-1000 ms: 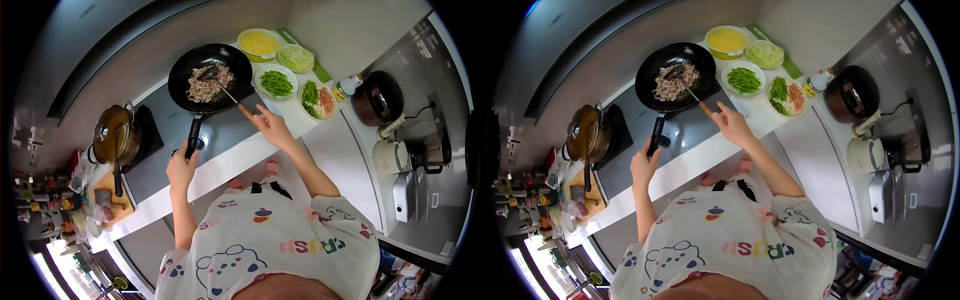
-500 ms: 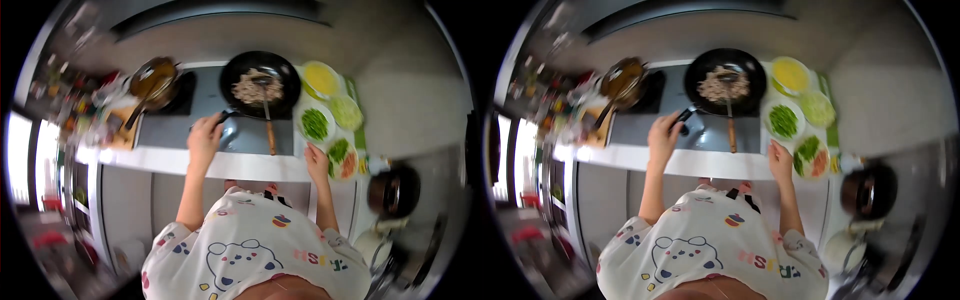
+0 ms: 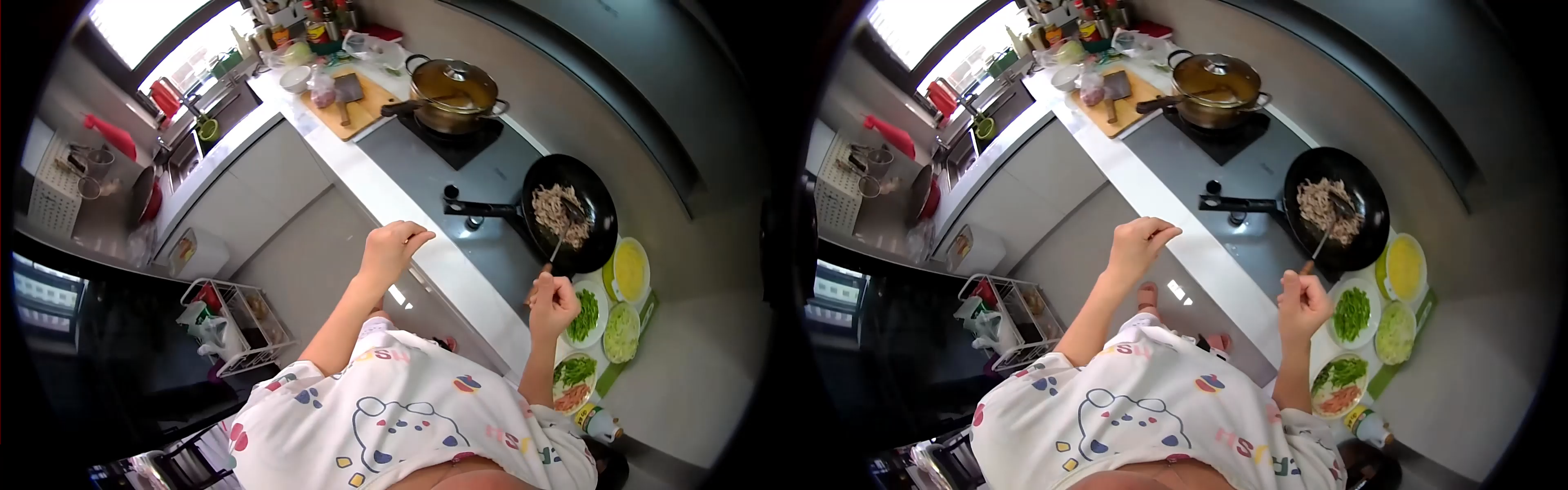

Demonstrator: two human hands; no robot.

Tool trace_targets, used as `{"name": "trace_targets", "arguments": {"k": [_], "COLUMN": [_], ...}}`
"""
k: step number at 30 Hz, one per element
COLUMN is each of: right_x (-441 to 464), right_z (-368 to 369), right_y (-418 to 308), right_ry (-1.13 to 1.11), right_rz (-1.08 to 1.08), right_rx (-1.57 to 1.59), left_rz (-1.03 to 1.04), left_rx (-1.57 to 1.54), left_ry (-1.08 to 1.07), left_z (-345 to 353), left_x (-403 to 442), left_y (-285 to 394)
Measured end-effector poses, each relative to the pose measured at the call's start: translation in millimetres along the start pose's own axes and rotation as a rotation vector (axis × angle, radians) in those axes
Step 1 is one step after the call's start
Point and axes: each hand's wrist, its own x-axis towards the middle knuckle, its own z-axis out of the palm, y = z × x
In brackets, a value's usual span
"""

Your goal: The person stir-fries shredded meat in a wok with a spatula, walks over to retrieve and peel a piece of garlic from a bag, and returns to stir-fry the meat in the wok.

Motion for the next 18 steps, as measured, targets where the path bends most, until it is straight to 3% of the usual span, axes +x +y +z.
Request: {"name": "trace_targets", "arguments": {"k": [8, 18], "right_x": [-16.5, -2.4], "right_z": [146.3, 378.0], "right_y": [8.3, -1.9], "right_ry": [-0.224, -0.514], "right_rz": [-0.109, -0.206], "right_rx": [-0.043, -0.076], "left_rz": [-0.063, -0.115], "left_rx": [-0.037, 0.169], "left_ry": [0.045, 0.158], "left_z": [-83.8, -228.9], "left_x": [35.2, 88.6], "left_y": [-85.2, -243.0]}}
